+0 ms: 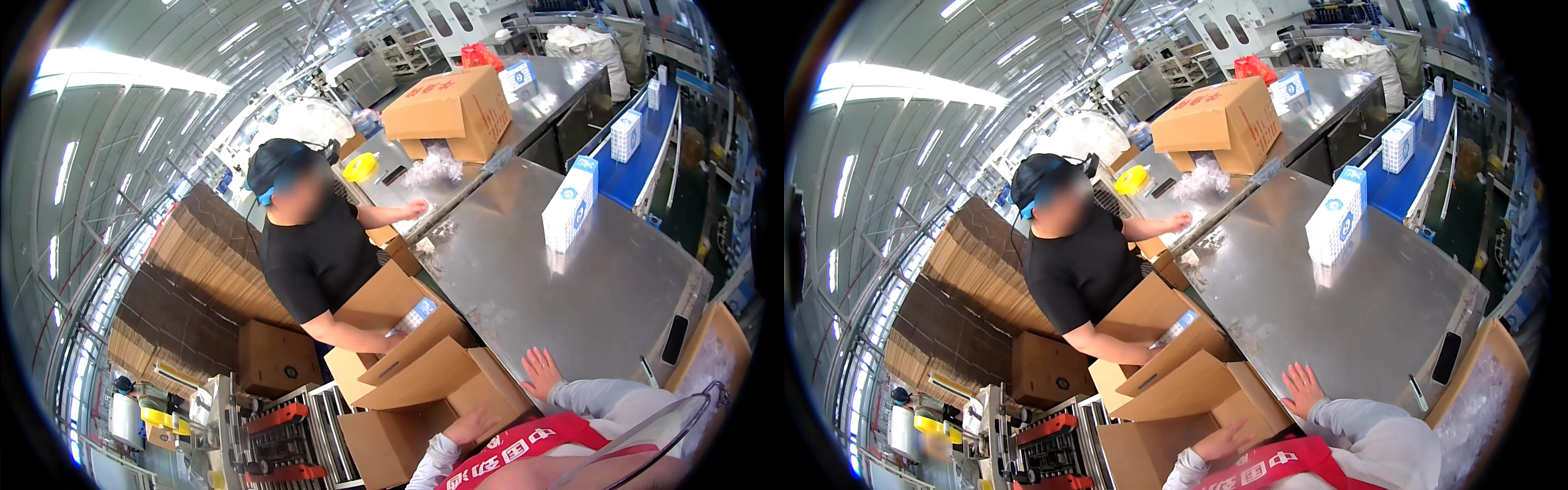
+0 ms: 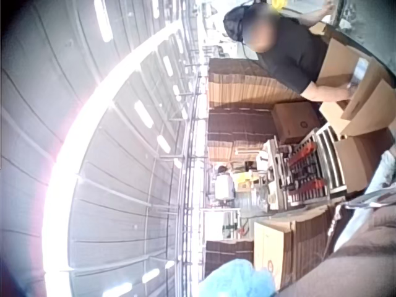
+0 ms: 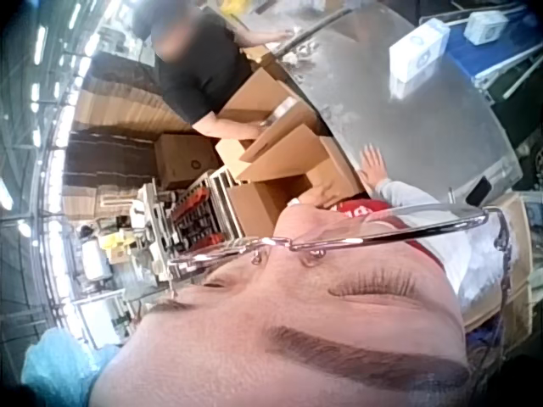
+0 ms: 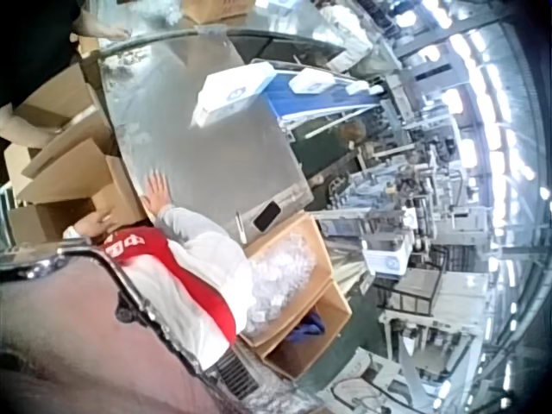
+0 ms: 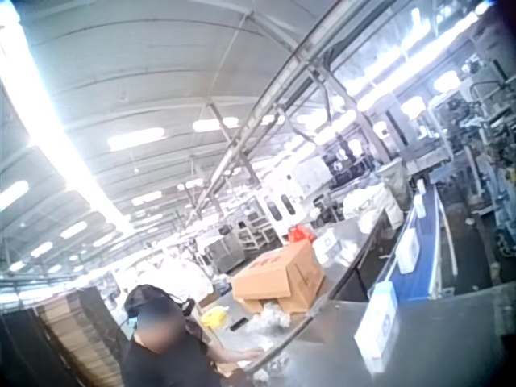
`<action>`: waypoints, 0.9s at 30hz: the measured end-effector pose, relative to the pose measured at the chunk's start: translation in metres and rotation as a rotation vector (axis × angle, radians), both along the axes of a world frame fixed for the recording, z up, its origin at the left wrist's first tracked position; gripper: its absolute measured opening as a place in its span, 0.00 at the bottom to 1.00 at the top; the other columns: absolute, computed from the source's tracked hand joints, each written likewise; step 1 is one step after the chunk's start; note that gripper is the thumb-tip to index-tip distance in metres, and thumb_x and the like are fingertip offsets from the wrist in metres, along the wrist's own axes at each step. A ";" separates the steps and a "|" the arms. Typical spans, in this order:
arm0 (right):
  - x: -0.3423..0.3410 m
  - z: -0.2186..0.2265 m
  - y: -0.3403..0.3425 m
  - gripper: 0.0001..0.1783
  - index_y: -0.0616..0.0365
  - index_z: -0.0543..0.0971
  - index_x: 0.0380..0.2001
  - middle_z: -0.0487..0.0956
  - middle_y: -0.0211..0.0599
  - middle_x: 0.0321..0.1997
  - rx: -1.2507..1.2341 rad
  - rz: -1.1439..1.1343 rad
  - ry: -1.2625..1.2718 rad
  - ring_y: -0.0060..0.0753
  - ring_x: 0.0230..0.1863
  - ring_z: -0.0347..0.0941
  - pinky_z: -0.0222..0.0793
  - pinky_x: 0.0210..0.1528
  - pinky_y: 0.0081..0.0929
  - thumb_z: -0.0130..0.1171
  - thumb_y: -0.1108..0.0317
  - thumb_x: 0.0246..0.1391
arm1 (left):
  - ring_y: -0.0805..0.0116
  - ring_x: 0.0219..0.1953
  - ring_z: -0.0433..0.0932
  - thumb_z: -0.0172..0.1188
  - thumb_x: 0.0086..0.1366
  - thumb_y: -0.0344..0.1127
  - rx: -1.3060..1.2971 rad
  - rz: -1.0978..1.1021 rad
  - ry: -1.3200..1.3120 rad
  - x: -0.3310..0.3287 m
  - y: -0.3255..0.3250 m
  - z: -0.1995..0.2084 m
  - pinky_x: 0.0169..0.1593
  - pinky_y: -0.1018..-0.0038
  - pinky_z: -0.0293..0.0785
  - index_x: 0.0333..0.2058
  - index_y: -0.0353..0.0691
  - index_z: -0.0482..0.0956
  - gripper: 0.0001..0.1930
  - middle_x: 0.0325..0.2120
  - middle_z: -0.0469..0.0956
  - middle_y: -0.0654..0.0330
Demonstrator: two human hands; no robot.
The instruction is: The person places small blue and white product boxes into a larger cardboard box on a metal table. They arrange the items inside and then close the flaps of the cardboard box.
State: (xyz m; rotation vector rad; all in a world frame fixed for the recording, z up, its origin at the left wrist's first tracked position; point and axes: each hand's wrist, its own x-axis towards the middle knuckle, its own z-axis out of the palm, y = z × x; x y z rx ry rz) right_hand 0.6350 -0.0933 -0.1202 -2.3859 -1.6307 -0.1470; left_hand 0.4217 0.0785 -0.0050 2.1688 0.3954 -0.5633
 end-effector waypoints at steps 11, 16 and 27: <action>0.004 0.002 -0.002 0.38 0.61 0.65 0.60 0.58 0.54 0.68 0.043 0.003 0.037 0.54 0.71 0.47 0.37 0.71 0.53 0.51 0.44 0.56 | 0.48 0.62 0.64 0.49 0.68 0.58 -0.160 -0.063 -0.006 0.037 -0.011 0.019 0.64 0.66 0.59 0.63 0.30 0.56 0.39 0.59 0.63 0.37; 0.004 0.003 -0.001 0.38 0.60 0.66 0.60 0.58 0.54 0.68 0.039 0.001 0.039 0.53 0.71 0.47 0.37 0.71 0.52 0.51 0.44 0.55 | 0.52 0.61 0.65 0.47 0.69 0.58 -0.174 -0.092 -0.022 0.041 -0.013 0.010 0.62 0.67 0.61 0.65 0.34 0.54 0.38 0.58 0.65 0.40; 0.004 0.004 -0.004 0.37 0.60 0.66 0.60 0.59 0.52 0.68 0.054 -0.014 0.051 0.53 0.71 0.47 0.37 0.71 0.52 0.51 0.45 0.55 | 0.49 0.52 0.75 0.51 0.67 0.54 -0.125 0.124 -0.025 0.036 0.000 -0.049 0.54 0.62 0.71 0.65 0.41 0.57 0.34 0.50 0.74 0.40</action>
